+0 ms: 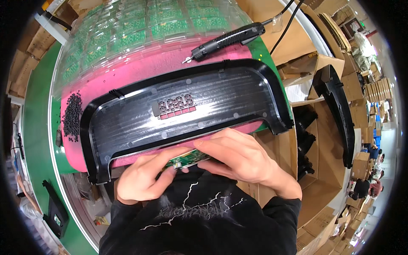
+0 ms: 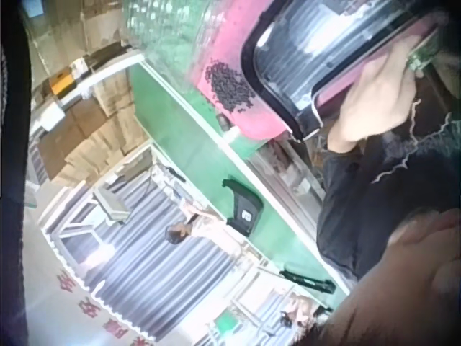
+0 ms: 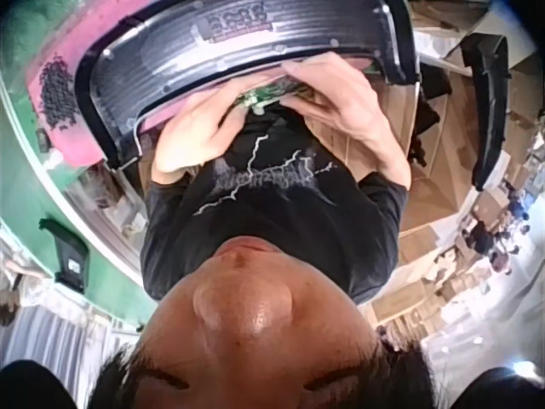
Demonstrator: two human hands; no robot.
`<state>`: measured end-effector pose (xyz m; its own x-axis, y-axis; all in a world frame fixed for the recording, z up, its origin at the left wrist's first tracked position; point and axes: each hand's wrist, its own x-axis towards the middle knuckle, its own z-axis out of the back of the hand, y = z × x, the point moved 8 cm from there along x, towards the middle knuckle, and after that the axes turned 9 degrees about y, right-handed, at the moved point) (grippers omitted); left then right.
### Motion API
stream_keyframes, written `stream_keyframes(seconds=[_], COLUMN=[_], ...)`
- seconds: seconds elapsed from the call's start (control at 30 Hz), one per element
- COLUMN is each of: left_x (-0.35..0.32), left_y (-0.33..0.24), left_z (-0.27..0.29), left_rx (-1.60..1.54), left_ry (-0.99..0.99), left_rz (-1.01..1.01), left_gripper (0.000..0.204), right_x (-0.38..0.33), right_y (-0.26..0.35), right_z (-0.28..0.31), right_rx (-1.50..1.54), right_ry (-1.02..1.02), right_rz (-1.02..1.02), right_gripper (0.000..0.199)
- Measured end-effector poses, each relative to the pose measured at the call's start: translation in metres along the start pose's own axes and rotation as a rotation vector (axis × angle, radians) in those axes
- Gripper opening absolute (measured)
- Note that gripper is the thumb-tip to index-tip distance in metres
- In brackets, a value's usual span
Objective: Installing circuit boards into black plastic components using an electric screwdriver.
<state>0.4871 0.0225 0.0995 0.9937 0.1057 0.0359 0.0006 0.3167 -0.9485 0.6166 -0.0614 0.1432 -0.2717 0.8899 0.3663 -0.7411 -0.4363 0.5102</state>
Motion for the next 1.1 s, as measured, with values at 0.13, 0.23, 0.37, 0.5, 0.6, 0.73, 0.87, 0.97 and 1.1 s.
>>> stream_keyframes(seconds=[0.13, 0.23, 0.37, 0.5, 0.6, 0.73, 0.87, 0.97, 1.1], left_x=[-0.001, -0.011, -0.008, -0.001, 0.002, 0.006, 0.007, 0.008, 0.008], left_y=[-0.007, 0.013, 0.016, 0.024, 0.029, 0.033, 0.036, 0.036, 0.037], left_z=[0.026, 0.041, 0.061, 0.073, 0.073, 0.068, 0.068, 0.068, 0.068], left_rx=[0.155, -0.185, 0.148, 0.412, 0.549, 0.704, 0.736, 0.726, 0.712], left_ry=[-0.203, -0.48, -0.525, -0.55, -0.576, -0.545, -0.522, -0.516, -0.513], left_rz=[-0.125, 0.009, 0.061, 0.154, 0.228, 0.328, 0.372, 0.384, 0.386], left_gripper=[0.049, 0.058, 0.064, 0.057, 0.054, 0.054, 0.054, 0.055, 0.055], right_x=[-0.001, 0.004, 0.023, 0.039, 0.044, 0.042, 0.043, 0.043, 0.042], right_y=[-0.005, -0.023, -0.061, -0.083, -0.096, -0.103, -0.105, -0.106, -0.106], right_z=[0.004, 0.01, 0.007, -0.007, -0.016, -0.021, -0.021, -0.022, -0.022], right_rx=[-0.051, 0.025, 0.096, 0.104, 0.084, 0.052, 0.058, 0.058, 0.062], right_ry=[-0.028, -0.065, -0.032, 0.052, 0.117, 0.12, 0.104, 0.103, 0.1], right_rz=[-0.011, -0.139, -0.285, -0.292, -0.362, -0.417, -0.444, -0.44, -0.434], right_gripper=[0.059, 0.063, 0.063, 0.057, 0.055, 0.055, 0.064, 0.065, 0.066])
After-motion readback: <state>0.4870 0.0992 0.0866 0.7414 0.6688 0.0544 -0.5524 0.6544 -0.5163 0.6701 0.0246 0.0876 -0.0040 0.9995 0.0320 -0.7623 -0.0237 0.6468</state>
